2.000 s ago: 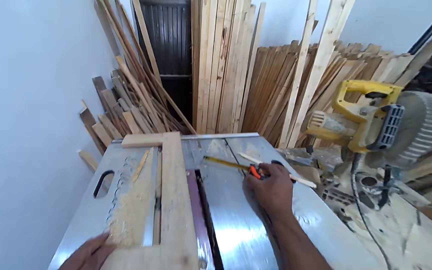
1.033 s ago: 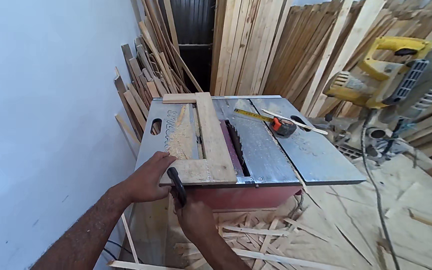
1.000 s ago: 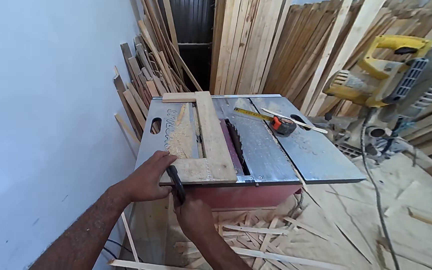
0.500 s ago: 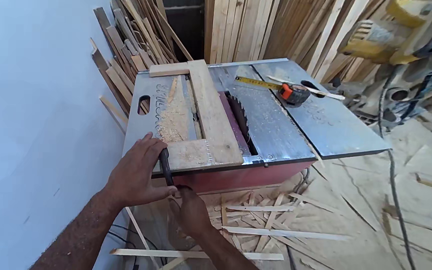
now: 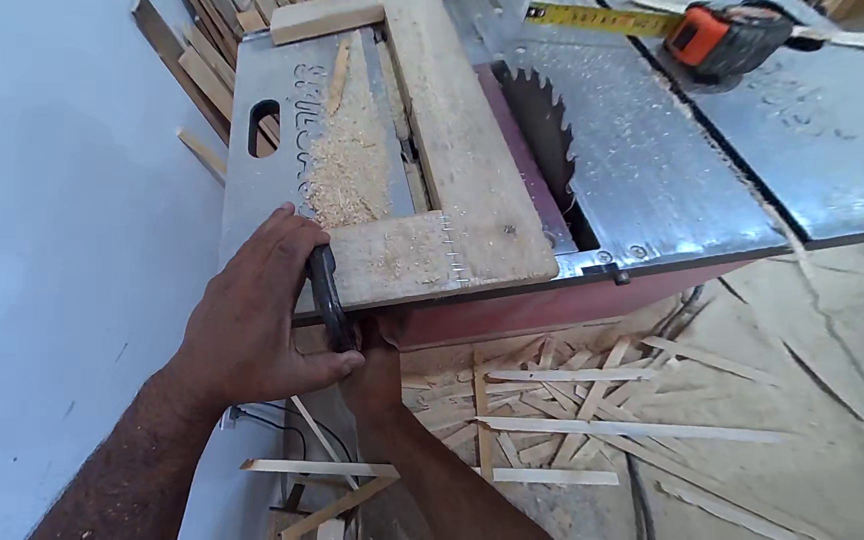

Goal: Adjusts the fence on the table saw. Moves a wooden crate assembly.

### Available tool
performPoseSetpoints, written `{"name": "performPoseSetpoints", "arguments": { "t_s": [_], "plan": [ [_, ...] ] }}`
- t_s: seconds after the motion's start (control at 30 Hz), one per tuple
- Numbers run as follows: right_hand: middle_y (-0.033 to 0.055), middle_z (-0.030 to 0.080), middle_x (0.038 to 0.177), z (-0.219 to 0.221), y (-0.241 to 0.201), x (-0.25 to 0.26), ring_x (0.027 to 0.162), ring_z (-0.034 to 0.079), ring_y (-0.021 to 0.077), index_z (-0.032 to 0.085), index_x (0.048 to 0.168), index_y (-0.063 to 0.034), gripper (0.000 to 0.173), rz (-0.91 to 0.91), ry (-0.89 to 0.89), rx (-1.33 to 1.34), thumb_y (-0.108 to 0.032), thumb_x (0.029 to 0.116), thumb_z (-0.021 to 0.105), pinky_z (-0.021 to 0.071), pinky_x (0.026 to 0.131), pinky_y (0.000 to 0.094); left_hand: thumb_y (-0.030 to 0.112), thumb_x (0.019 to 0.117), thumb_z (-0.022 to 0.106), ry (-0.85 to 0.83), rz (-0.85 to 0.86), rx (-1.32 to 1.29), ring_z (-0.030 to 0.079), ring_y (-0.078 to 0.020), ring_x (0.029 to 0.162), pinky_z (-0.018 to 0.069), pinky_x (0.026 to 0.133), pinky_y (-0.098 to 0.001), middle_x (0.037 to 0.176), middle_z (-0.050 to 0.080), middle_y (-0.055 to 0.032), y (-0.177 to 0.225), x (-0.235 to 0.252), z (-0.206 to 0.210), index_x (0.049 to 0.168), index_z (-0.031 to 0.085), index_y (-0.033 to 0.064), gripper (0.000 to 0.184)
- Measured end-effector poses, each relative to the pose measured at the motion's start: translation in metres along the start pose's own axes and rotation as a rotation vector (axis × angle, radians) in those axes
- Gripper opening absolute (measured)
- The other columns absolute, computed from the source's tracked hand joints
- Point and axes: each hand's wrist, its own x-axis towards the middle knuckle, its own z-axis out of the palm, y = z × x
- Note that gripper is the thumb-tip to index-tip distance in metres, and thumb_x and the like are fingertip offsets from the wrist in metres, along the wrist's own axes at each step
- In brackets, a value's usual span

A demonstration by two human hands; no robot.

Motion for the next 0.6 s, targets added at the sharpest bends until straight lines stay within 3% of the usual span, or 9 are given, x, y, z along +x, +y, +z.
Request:
{"name": "performPoseSetpoints", "arguments": {
  "t_s": [0.07, 0.17, 0.23, 0.33, 0.47, 0.53, 0.6],
  "plan": [
    [0.0117, 0.071, 0.079, -0.002, -0.004, 0.001, 0.07, 0.072, 0.0287, 0.07, 0.109, -0.0029, 0.035, -0.059, -0.03, -0.082, -0.028, 0.0858, 0.079, 0.0591, 0.061, 0.0499, 0.078, 0.0721, 0.066, 0.014, -0.007, -0.036, 0.036, -0.0347, 0.15, 0.0362, 0.122, -0.052, 0.15, 0.052, -0.0158, -0.001, -0.001, 0.0, 0.144, 0.048, 0.0015, 0.107],
    [0.0125, 0.072, 0.086, -0.006, -0.011, 0.003, 0.077, 0.073, 0.029, 0.071, 0.104, -0.0037, 0.031, -0.087, -0.109, -0.115, -0.031, 0.0894, 0.077, 0.0599, 0.068, 0.0499, 0.075, 0.0732, 0.067, 0.025, 0.007, -0.064, 0.035, -0.0366, 0.151, 0.0371, 0.121, -0.053, 0.151, 0.051, -0.017, -0.002, -0.002, 0.0, 0.145, 0.046, -0.0001, 0.106],
    [0.0143, 0.072, 0.093, -0.003, -0.008, 0.002, 0.085, 0.073, 0.0292, 0.071, 0.106, -0.0025, 0.032, -0.122, -0.095, -0.103, -0.03, 0.09, 0.076, 0.0609, 0.075, 0.0488, 0.072, 0.0739, 0.068, 0.022, 0.015, -0.066, 0.034, -0.0368, 0.151, 0.0357, 0.122, -0.0531, 0.152, 0.051, -0.0173, -0.001, -0.003, 0.0, 0.146, 0.045, -0.0005, 0.105],
    [0.0168, 0.072, 0.105, 0.005, 0.002, 0.004, 0.095, 0.072, 0.03, 0.069, 0.118, -0.0013, 0.039, -0.122, -0.13, 0.011, -0.027, 0.091, 0.076, 0.0604, 0.084, 0.0487, 0.07, 0.0749, 0.067, 0.029, 0.032, -0.026, 0.035, -0.0367, 0.151, 0.0365, 0.122, -0.0528, 0.15, 0.051, -0.0182, -0.001, -0.004, 0.002, 0.145, 0.046, -0.0018, 0.103],
    [0.0174, 0.07, 0.113, 0.02, 0.02, 0.009, 0.103, 0.07, 0.0261, 0.066, 0.124, 0.0005, 0.037, -0.058, -0.196, 0.266, -0.013, 0.0903, 0.074, 0.0575, 0.093, 0.0452, 0.071, 0.0742, 0.065, 0.031, 0.015, 0.019, 0.036, -0.0373, 0.15, 0.0398, 0.119, -0.0524, 0.151, 0.052, -0.0167, 0.002, -0.003, 0.002, 0.144, 0.047, -0.0005, 0.101],
    [0.016, 0.071, 0.107, 0.031, 0.029, 0.01, 0.1, 0.07, 0.0213, 0.066, 0.121, 0.0021, 0.033, -0.058, -0.146, 0.421, -0.011, 0.0916, 0.071, 0.0579, 0.091, 0.0401, 0.07, 0.0745, 0.064, 0.035, 0.015, 0.027, 0.037, -0.0378, 0.149, 0.0415, 0.117, -0.053, 0.15, 0.053, -0.0172, 0.003, -0.003, 0.002, 0.144, 0.047, -0.001, 0.101],
    [0.0104, 0.07, 0.094, 0.026, 0.018, 0.014, 0.087, 0.068, 0.0107, 0.068, 0.111, 0.0029, 0.019, 0.046, -0.139, 0.551, -0.007, 0.0962, 0.064, 0.0582, 0.081, 0.0294, 0.071, 0.0761, 0.061, 0.038, 0.02, 0.038, 0.039, -0.0385, 0.148, 0.0424, 0.116, -0.0527, 0.149, 0.054, -0.0175, 0.003, -0.002, 0.002, 0.145, 0.047, -0.0014, 0.1]
  ]
}}
